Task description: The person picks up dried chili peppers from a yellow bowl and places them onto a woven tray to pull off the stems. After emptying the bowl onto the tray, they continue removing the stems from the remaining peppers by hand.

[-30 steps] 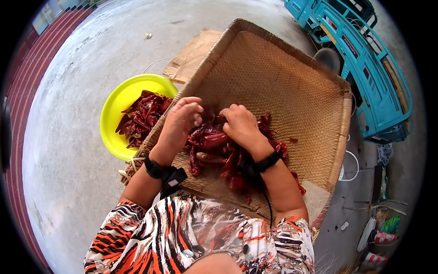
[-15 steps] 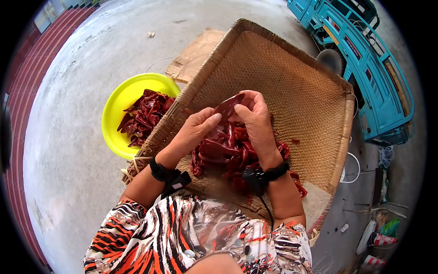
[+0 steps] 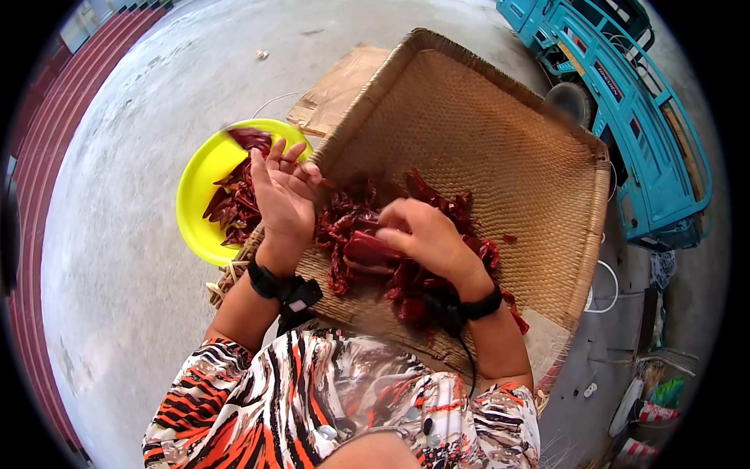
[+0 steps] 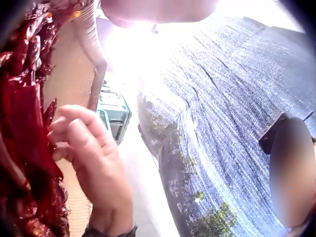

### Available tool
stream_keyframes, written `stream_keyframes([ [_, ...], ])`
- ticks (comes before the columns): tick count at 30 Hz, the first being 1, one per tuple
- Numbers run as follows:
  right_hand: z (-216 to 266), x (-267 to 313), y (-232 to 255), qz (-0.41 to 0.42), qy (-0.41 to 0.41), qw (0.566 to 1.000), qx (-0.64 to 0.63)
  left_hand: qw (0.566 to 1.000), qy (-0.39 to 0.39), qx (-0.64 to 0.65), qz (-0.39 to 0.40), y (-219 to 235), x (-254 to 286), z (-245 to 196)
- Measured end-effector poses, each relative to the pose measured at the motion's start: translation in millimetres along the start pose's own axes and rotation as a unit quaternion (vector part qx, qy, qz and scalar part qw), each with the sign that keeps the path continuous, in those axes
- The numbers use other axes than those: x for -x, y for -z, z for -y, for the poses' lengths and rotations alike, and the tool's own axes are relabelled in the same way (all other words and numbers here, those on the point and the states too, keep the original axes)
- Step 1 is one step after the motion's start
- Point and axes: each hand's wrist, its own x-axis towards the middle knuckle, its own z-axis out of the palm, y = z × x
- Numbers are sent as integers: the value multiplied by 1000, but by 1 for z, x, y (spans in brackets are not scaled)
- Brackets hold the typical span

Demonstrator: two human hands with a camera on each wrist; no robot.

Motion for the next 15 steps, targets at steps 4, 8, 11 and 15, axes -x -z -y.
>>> stream_keyframes([
  [4,5,12,-9,2,86,964,252,995,66,-73,-37,6,-5,5],
  [8,6,11,-3,-42,26,989,141,928,159,-292,168,6,2,13],
  [11,1,8,2,-129,13,989,66,865,118,-397,283,4,8,21],
  [15,0,9,5,-122,-25,985,-122,837,122,-411,341,6,12,25],
])
